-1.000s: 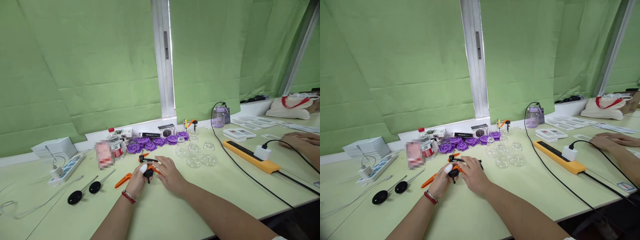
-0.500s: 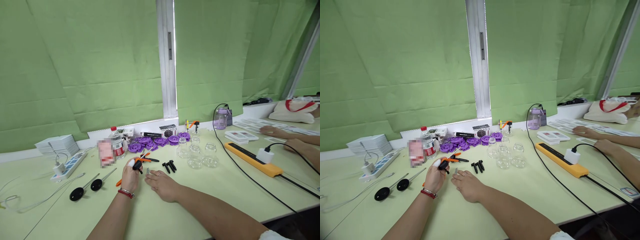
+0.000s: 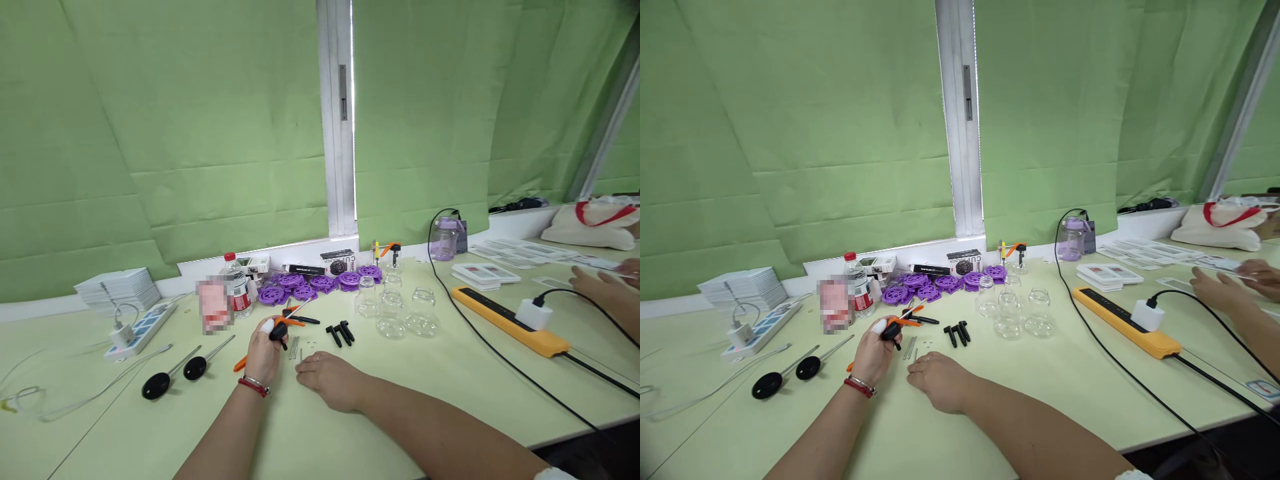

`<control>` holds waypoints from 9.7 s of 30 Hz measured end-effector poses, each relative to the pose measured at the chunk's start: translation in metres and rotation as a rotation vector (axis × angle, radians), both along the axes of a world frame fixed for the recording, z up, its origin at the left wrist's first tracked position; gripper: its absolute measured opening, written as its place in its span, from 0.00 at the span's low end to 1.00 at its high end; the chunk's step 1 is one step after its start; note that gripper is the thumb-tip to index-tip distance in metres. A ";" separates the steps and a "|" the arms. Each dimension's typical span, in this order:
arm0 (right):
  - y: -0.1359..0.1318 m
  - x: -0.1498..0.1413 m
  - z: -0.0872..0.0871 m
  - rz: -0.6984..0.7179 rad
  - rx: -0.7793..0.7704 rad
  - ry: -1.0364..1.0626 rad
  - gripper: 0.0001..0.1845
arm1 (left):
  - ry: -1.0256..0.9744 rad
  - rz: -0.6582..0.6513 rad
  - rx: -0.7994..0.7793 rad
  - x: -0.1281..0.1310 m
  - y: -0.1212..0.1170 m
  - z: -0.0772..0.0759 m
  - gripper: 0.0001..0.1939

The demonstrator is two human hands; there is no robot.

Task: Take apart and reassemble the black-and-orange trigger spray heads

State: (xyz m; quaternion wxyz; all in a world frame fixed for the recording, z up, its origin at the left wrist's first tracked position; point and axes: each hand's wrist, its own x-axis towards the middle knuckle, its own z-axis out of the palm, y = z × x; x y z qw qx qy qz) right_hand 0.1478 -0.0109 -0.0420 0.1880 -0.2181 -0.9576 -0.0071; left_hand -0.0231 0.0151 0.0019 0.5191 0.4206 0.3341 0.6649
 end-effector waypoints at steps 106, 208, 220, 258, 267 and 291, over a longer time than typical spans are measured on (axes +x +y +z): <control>0.048 0.064 0.041 -0.765 -0.234 0.759 0.09 | 0.279 -0.127 -0.206 0.008 -0.006 0.001 0.15; 0.020 0.011 0.018 -0.439 -0.880 0.767 0.09 | 0.255 -0.232 -0.164 0.018 -0.010 -0.005 0.18; 0.014 0.009 0.023 -0.219 -0.988 0.813 0.10 | 0.222 -0.171 -0.132 0.022 -0.012 -0.003 0.22; -0.004 0.002 0.033 0.145 -1.757 1.091 0.20 | 1.261 0.149 0.672 0.025 -0.029 0.007 0.62; -0.004 -0.001 0.031 0.110 -1.790 1.117 0.19 | 1.309 0.134 0.632 0.029 -0.031 0.005 0.64; 0.002 -0.001 0.024 0.143 -1.692 1.138 0.23 | 1.339 0.139 0.699 0.027 -0.034 0.015 0.53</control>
